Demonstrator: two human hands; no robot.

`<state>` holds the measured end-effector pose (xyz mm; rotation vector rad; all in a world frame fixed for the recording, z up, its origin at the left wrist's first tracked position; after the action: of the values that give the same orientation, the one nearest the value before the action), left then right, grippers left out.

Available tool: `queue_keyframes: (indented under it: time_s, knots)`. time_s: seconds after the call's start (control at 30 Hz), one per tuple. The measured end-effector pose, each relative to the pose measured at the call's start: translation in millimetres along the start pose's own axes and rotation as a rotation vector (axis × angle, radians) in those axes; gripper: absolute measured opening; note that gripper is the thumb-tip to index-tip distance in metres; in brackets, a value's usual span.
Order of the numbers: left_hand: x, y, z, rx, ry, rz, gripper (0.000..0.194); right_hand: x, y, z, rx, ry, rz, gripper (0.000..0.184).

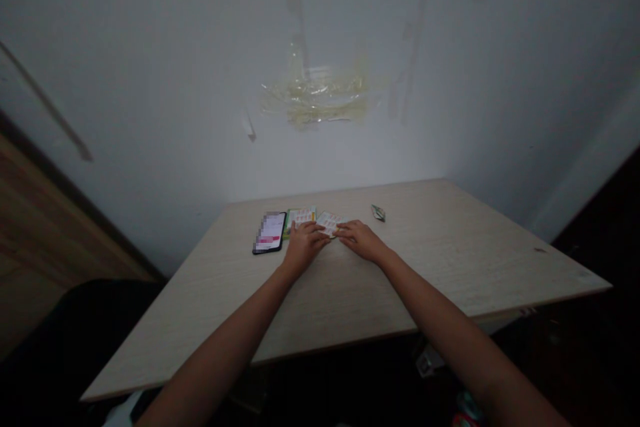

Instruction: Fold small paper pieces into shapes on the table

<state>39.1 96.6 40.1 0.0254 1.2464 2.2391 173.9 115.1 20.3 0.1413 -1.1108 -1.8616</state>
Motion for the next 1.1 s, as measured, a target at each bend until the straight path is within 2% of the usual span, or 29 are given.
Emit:
queue_keyframes:
  time_s: [0.13,0.33,0.43,0.67,0.87,1.1]
  knots:
    - [3.2,-6.0,0.0,0.059,0.027,0.043,0.026,1.1,-1.8,0.4,0.055,-0.027,-0.028,0.029]
    - [15.8,-0.4,-0.7,0.043,0.133,0.263,0.034,-14.3,10.6,-1.4,0.026,-0.166,-0.013,0.031]
    - [22.8,-0.9,-2.4,0.047,0.186,0.302,0.037,-17.2,13.6,-2.5,0.016,-0.184,0.009,0.03]
    - [24.2,-1.2,-4.3,0.024,0.176,0.307,0.042,-21.1,14.9,-3.2,-0.004,-0.177,0.031,0.029]
    - [26.6,-3.8,-4.5,0.029,0.168,0.313,0.041,-29.2,14.8,-5.8,-0.014,-0.21,0.067,0.026]
    - [26.3,-3.0,-2.6,0.024,0.168,0.288,0.038,-27.3,16.5,-6.3,0.0,-0.215,0.11,0.018]
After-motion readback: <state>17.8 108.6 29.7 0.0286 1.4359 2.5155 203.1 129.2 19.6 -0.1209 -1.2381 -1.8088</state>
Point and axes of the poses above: each hand's wrist, its own z-axis towards the middle knuckle, its own y-axis out of the back of the hand, x = y × z, the point moved 10 cm from there along z, towards the middle knuckle, and after that the axes turned 7 degrees about -x, right-handed, at the moved point
